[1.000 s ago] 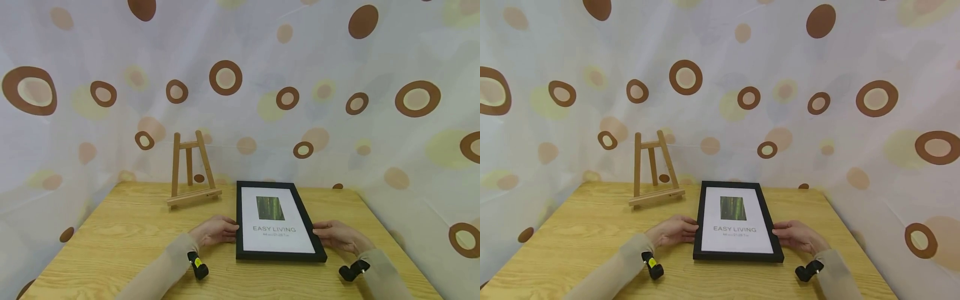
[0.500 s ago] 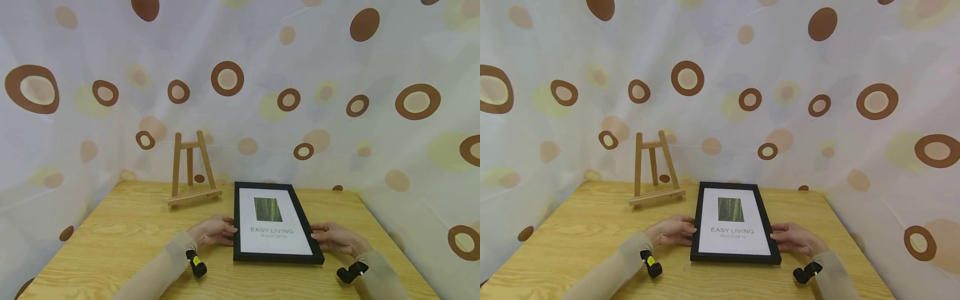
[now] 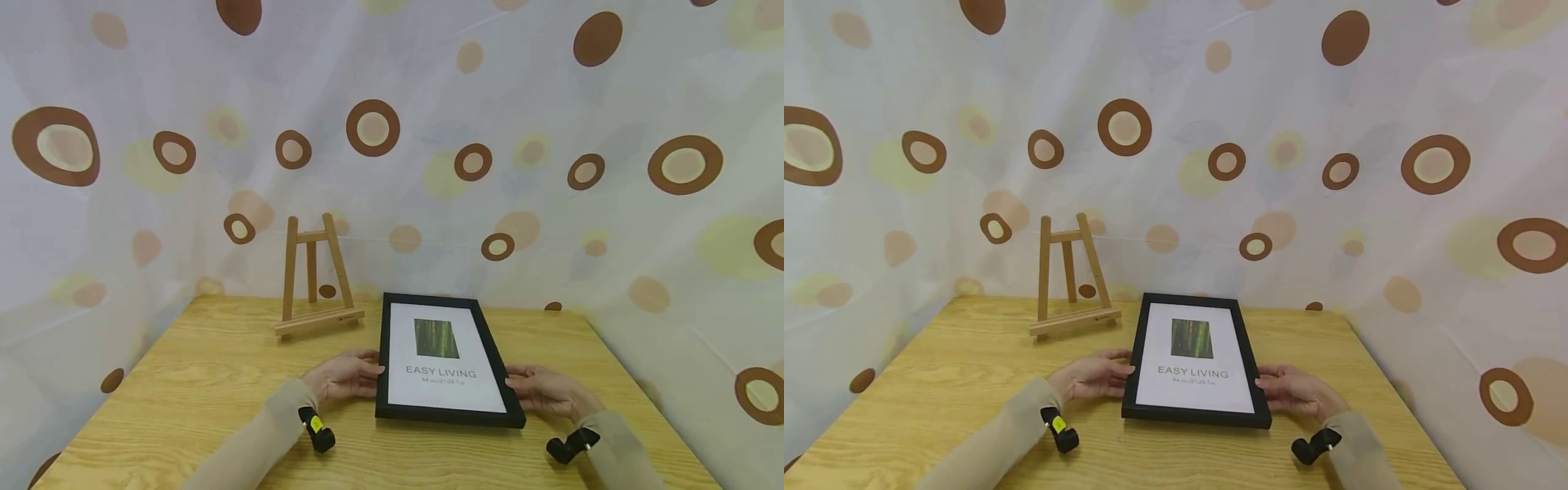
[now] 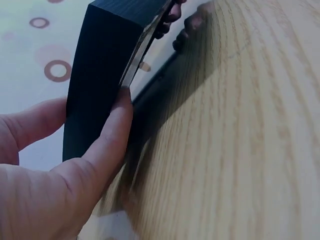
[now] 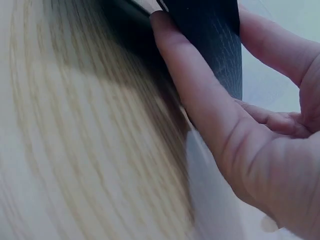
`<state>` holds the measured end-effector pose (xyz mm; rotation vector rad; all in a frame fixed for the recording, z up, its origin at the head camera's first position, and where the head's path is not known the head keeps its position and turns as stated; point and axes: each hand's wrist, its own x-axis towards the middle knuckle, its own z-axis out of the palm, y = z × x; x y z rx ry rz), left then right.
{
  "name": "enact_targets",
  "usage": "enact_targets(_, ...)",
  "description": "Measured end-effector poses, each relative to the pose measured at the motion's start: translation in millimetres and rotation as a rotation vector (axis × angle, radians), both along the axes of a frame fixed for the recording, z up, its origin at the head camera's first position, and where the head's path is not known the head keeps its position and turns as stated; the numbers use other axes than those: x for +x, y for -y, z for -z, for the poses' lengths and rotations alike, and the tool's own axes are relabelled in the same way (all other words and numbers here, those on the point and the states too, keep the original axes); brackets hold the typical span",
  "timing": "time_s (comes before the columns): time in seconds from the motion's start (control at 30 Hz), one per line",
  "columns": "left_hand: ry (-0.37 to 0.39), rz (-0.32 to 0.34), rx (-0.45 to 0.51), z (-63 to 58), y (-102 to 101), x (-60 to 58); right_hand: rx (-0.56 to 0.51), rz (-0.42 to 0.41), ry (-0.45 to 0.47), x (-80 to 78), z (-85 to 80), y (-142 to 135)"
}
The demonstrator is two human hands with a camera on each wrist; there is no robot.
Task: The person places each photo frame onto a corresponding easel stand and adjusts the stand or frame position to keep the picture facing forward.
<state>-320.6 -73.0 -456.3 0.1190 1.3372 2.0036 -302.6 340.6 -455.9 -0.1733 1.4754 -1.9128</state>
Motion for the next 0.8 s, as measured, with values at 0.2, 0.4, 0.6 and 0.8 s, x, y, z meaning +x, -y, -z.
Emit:
enact_targets(0.2,0.013,0.014,0.026,-0.7,3,0.5,-0.021,-0.036,-0.009,2.9,-2.2,-2)
enact_targets(0.4,0.012,0.013,0.046,-3.3,10,1.7,-0.028,-0.112,-0.034,7.6,-6.2,2)
enact_targets(0.6,-0.035,0.032,0.069,-5.8,17,3.6,-0.07,-0.15,-0.039,10.8,-11.0,8)
enact_targets(0.8,-0.099,0.043,0.091,-5.6,22,6.3,-0.079,-0.125,-0.06,11.1,-12.5,14)
